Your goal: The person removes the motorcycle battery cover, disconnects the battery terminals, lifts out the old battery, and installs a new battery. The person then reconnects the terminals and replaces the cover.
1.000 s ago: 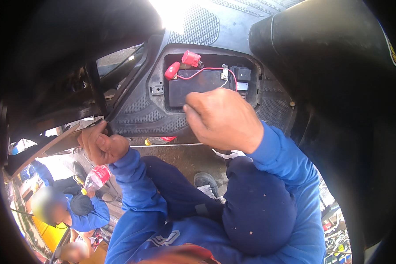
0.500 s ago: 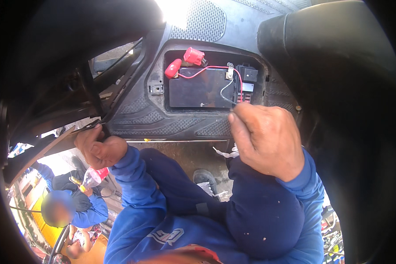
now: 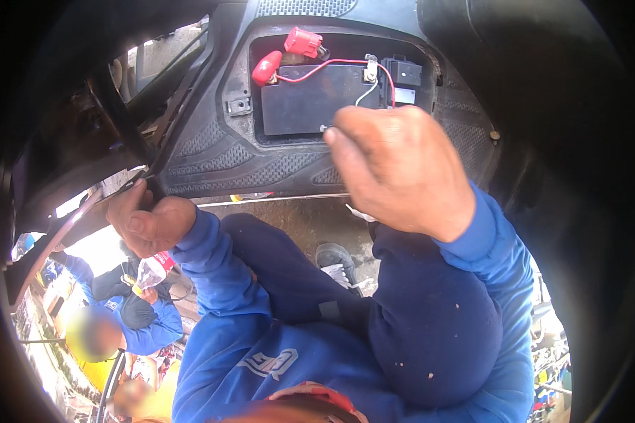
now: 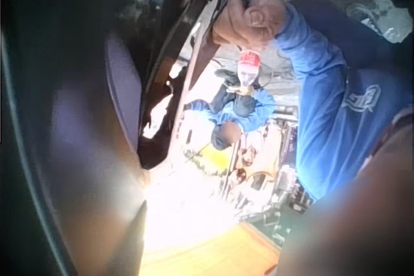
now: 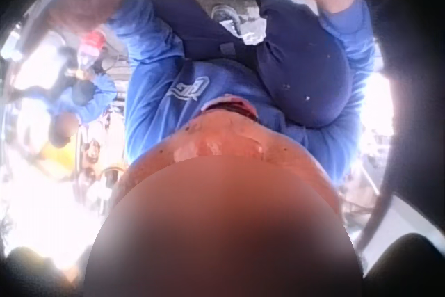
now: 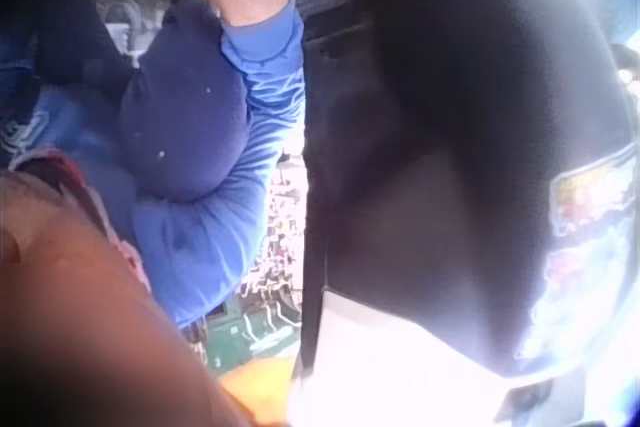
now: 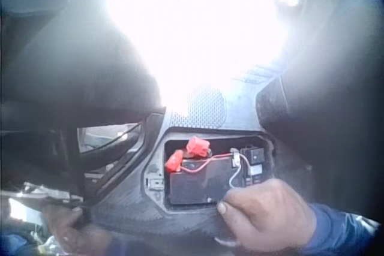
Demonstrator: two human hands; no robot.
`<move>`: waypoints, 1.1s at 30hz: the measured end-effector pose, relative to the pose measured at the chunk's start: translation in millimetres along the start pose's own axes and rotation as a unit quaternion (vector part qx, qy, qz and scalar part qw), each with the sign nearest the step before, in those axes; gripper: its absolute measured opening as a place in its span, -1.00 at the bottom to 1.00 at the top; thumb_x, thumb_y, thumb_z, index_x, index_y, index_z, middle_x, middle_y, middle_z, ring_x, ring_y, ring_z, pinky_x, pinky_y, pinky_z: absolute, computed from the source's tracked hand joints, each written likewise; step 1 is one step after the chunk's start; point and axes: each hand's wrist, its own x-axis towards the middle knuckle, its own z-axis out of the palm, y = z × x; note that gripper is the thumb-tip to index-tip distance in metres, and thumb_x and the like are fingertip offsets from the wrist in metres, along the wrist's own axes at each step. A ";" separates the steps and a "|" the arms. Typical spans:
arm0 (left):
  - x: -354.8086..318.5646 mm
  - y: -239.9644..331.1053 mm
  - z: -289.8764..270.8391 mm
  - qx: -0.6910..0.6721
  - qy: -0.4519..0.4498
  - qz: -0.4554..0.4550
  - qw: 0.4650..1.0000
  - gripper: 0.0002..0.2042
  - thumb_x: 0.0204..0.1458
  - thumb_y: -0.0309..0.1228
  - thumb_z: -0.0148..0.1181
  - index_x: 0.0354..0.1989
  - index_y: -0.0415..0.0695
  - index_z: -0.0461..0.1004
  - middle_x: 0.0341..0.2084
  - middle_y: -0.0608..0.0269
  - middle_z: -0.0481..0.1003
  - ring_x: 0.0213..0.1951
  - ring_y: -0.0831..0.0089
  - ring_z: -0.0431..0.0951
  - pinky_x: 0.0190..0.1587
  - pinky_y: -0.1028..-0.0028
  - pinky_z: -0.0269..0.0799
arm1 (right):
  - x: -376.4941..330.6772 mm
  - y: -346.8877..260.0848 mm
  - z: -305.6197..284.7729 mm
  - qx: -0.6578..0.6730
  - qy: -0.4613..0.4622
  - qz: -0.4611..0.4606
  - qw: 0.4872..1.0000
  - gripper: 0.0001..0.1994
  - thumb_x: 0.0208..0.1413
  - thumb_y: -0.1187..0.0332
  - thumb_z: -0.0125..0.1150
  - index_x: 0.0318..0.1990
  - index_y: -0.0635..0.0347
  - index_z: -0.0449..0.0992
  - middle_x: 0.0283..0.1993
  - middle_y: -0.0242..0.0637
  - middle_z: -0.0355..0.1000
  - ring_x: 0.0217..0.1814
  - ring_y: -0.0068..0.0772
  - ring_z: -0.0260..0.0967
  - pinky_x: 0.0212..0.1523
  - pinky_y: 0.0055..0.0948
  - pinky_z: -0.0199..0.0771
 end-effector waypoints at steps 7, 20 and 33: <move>-2.6 -0.5 2.4 -0.011 0.005 -0.010 1.000 -0.47 0.49 -0.14 -0.16 -0.43 -0.20 0.62 -0.62 0.16 0.53 -0.52 0.36 0.46 -0.27 0.34 0.39 | -22.6 -1.5 -23.9 -0.101 0.020 0.101 0.989 -0.83 0.22 0.45 0.27 -0.42 0.27 0.46 -0.58 0.02 0.37 -0.54 0.20 0.38 -0.50 -0.02 0.33; 7.0 -0.4 1.9 -0.005 0.017 0.016 1.000 -0.46 0.49 -0.17 -0.16 -0.45 -0.26 0.59 -0.66 0.14 0.46 -0.56 0.33 0.39 -0.35 0.29 0.30 | -21.0 -5.6 -33.5 -0.067 0.019 0.107 0.992 -0.80 0.18 0.45 0.28 -0.48 0.26 0.46 -0.56 0.03 0.42 -0.51 0.21 0.44 -0.48 0.00 0.40; 4.6 -1.8 1.8 -0.017 0.004 0.033 0.999 -0.48 0.50 -0.19 -0.17 -0.42 -0.24 0.59 -0.65 0.14 0.47 -0.54 0.32 0.40 -0.32 0.29 0.33 | -14.8 11.2 -14.1 -0.036 0.019 0.040 0.998 -0.76 0.15 0.43 0.29 -0.53 0.24 0.42 -0.60 0.04 0.37 -0.55 0.20 0.42 -0.52 -0.01 0.39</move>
